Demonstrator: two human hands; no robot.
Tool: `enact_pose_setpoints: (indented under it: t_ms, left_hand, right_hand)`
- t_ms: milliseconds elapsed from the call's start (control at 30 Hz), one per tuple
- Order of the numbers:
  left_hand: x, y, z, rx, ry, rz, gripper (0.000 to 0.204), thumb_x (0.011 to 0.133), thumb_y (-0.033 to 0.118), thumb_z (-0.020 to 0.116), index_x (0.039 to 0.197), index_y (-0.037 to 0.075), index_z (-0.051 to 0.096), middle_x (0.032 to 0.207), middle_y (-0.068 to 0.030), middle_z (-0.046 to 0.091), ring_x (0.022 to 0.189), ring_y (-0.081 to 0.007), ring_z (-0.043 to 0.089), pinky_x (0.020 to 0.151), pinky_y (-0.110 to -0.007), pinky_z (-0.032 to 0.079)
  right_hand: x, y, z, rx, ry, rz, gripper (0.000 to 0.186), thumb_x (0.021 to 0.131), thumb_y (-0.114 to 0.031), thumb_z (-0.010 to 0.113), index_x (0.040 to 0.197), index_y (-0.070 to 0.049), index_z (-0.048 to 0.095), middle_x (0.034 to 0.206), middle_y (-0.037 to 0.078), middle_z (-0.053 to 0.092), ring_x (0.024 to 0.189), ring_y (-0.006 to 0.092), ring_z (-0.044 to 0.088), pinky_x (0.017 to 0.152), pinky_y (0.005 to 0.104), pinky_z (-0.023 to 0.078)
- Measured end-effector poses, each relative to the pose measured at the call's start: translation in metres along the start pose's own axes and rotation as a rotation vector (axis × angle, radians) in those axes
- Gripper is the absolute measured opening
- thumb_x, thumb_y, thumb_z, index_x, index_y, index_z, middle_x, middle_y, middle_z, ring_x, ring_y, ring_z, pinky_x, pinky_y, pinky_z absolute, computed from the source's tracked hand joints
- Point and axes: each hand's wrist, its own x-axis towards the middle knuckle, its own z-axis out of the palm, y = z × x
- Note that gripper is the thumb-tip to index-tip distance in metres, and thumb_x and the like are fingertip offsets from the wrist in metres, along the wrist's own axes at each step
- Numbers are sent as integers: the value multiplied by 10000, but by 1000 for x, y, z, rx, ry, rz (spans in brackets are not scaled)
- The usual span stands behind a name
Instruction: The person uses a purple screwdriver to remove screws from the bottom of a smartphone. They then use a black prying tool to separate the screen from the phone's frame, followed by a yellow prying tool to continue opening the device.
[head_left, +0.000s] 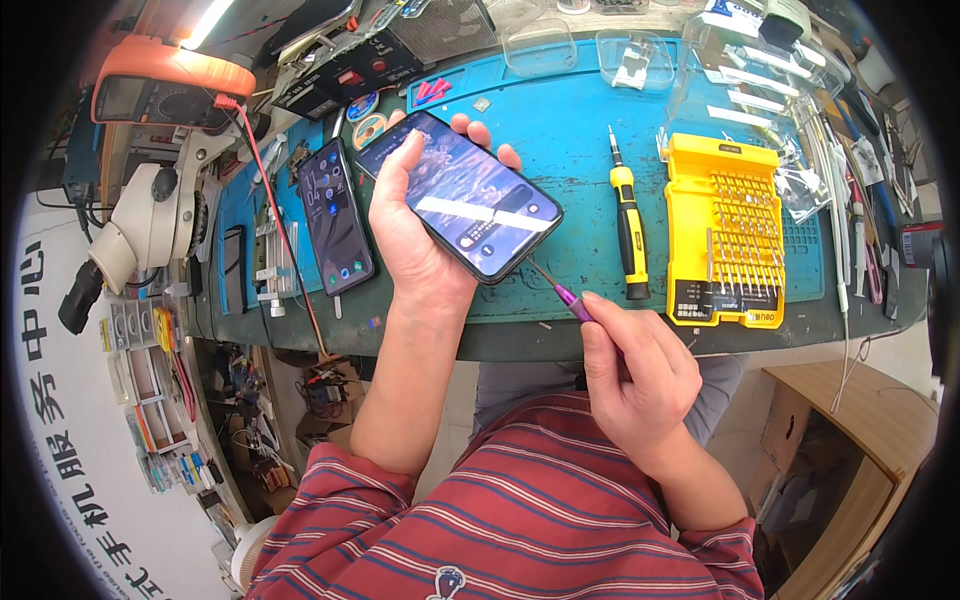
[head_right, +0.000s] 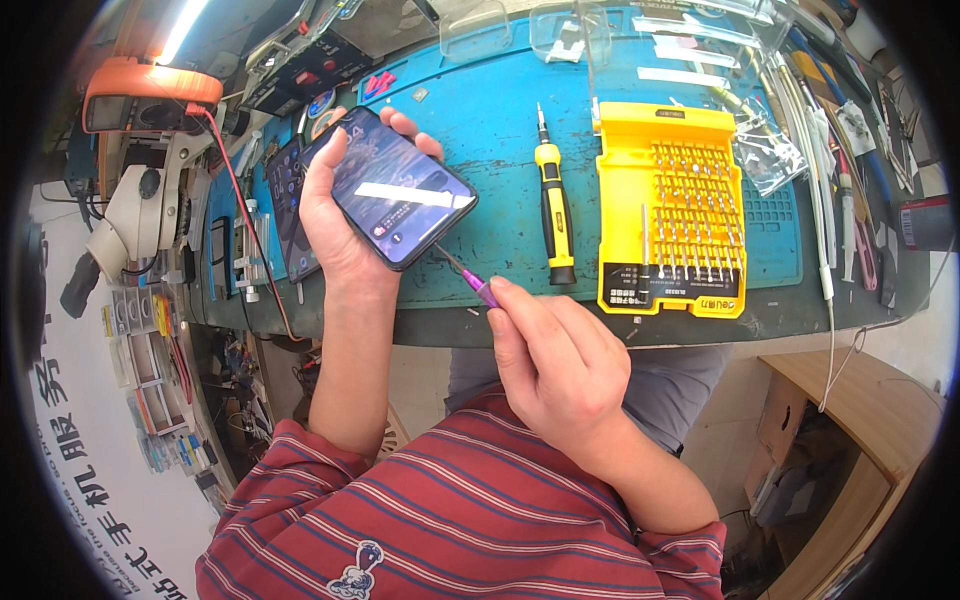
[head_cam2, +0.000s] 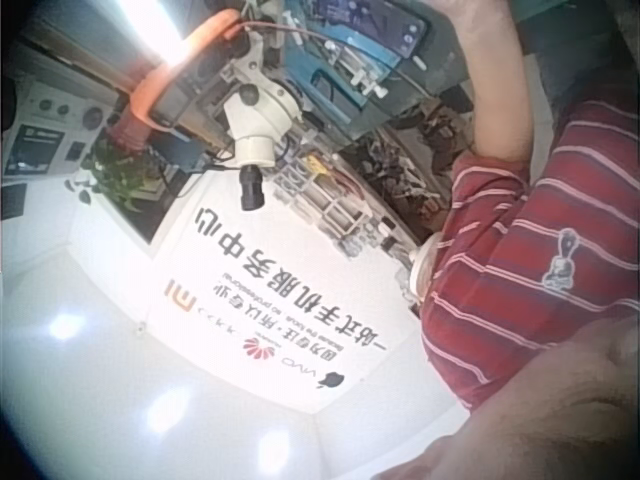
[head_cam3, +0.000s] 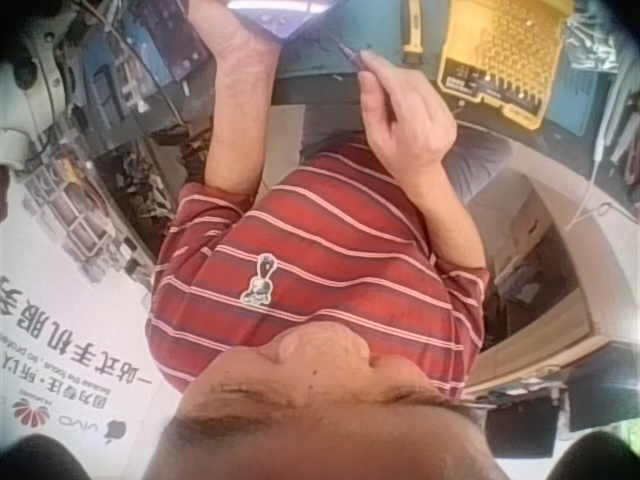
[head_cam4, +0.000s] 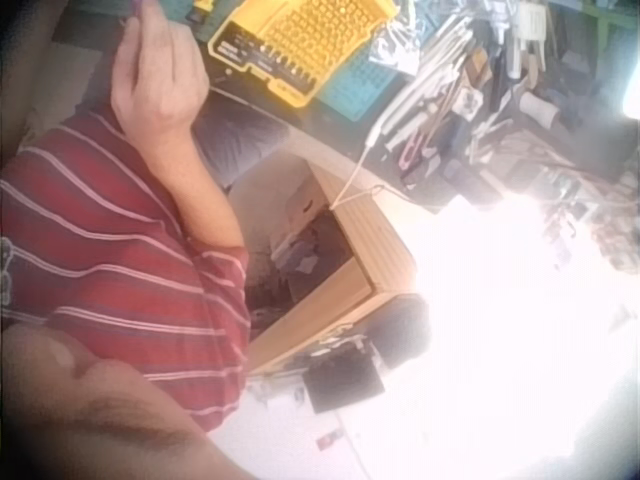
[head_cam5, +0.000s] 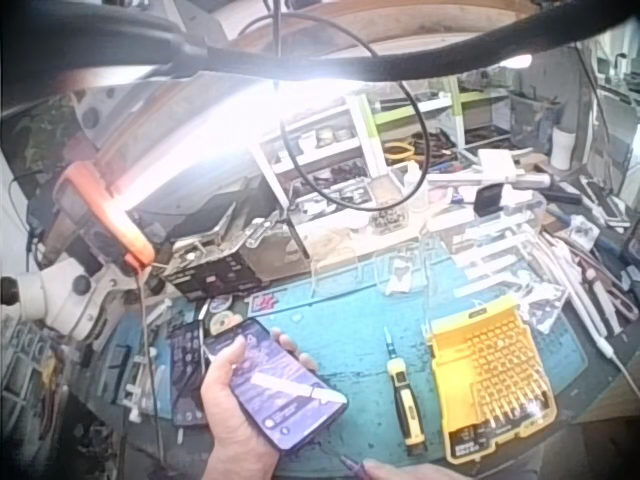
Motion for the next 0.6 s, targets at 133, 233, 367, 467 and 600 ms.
enact_pose_setpoints:
  t_ms: [133,233,367,467,600]
  left_hand:
    - [0,0,-1,-1,-6,-7,297,992,244,555,1159,0,584,1076,-121,665,1030,-230,659,941,-478,554]
    - [0,0,0,-6,6,-4,298,990,244,559,1159,-1,583,1076,-120,664,1031,-231,660,944,-478,553]
    - [1,1,-2,-55,25,0,351,981,251,579,1195,-27,572,1131,-154,653,1015,-352,639,932,-488,537]
    - [1,0,-1,-31,18,7,330,981,242,574,1184,-18,571,1122,-136,656,1021,-311,647,930,-489,546]
    - [0,1,-1,-1,17,13,281,985,228,561,1154,3,575,1108,-96,658,1034,-233,661,925,-492,563]
  right_hand:
    - [1,-2,-2,11,-34,62,197,933,-5,709,1129,4,723,749,86,671,595,163,607,544,272,461]
    - [1,-3,-3,13,-57,89,178,957,-23,690,1130,3,720,739,79,674,597,150,624,545,264,466]
    - [1,-4,-4,34,-66,113,166,976,-36,676,1131,6,718,753,78,691,619,143,658,559,254,486]
    - [2,-5,-5,62,-68,133,163,991,-46,664,1135,8,719,769,78,704,636,141,674,574,252,502]
    - [2,-7,-5,97,-62,182,170,1004,-54,651,1145,15,717,785,84,712,651,135,682,588,253,514]
